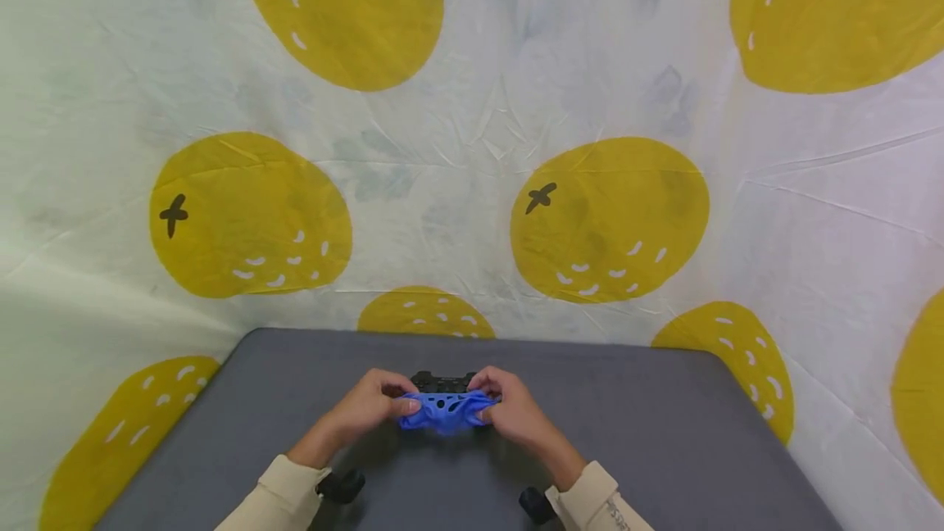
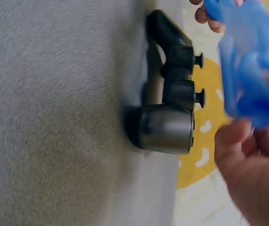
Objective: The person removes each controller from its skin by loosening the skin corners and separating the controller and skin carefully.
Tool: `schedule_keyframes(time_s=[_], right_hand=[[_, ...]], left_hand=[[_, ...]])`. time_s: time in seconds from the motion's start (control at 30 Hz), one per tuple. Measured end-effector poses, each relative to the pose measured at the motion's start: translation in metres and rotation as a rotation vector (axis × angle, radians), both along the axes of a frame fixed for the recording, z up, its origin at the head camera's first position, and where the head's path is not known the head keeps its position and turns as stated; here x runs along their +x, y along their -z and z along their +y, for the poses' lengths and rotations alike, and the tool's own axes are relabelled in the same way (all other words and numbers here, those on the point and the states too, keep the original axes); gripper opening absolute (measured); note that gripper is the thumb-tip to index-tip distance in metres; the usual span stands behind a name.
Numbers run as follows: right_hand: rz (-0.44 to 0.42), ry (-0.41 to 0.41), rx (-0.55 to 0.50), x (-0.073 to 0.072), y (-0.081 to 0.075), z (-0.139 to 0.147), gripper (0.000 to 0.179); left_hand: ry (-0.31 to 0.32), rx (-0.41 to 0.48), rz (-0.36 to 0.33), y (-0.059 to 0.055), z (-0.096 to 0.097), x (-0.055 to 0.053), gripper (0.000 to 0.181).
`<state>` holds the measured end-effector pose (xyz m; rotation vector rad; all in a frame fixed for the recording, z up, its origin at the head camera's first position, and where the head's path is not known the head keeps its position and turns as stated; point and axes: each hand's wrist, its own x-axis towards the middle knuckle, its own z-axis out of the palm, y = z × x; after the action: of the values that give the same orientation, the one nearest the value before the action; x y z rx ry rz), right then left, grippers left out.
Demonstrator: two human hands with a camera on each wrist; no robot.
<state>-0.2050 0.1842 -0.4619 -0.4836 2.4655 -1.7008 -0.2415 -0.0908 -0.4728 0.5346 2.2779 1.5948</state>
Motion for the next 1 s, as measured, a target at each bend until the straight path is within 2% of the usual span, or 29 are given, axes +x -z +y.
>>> schedule_keyframes(time_s=[0.17,0.27,0.4,0.5,0.57,0.67,0.8,1.0], right_hand=[[-0.109,-0.198,-0.261,-0.005,-0.001,0.014,0.042],[-0.187,-0.317,-0.421,-0.007,0.001,0.019,0.042],[-0.264,-0.445,-0.545,-0.005,0.000,0.022,0.035],[-0.283,-0.546,-0.645,-0.002,0.000,0.022,0.026],[-0.289,-0.587,-0.703,-0.001,0.001,0.020,0.028],[-0.292,-0.573,-0.734,-0.001,0.002,0.016,0.032],[-0.266,-0.504,-0.685,-0.002,0.003,0.013,0.033],[-0.233,-0.481,-0.643,-0.003,0.006,0.016,0.033]], left_hand=[[0.034,0.255,-0.215,-0.004,0.002,-0.003,0.006],[0.101,0.416,-0.306,-0.003,0.004,-0.003,0.017],[0.213,0.569,-0.351,0.000,0.005,0.001,0.023],[0.266,0.660,-0.369,0.004,0.007,0.006,0.025],[0.281,0.716,-0.384,0.006,0.009,0.009,0.028],[0.303,0.791,-0.405,0.009,0.012,0.013,0.034],[0.352,0.862,-0.415,0.011,0.016,0.017,0.043],[0.421,0.877,-0.391,0.009,0.019,0.022,0.042]])
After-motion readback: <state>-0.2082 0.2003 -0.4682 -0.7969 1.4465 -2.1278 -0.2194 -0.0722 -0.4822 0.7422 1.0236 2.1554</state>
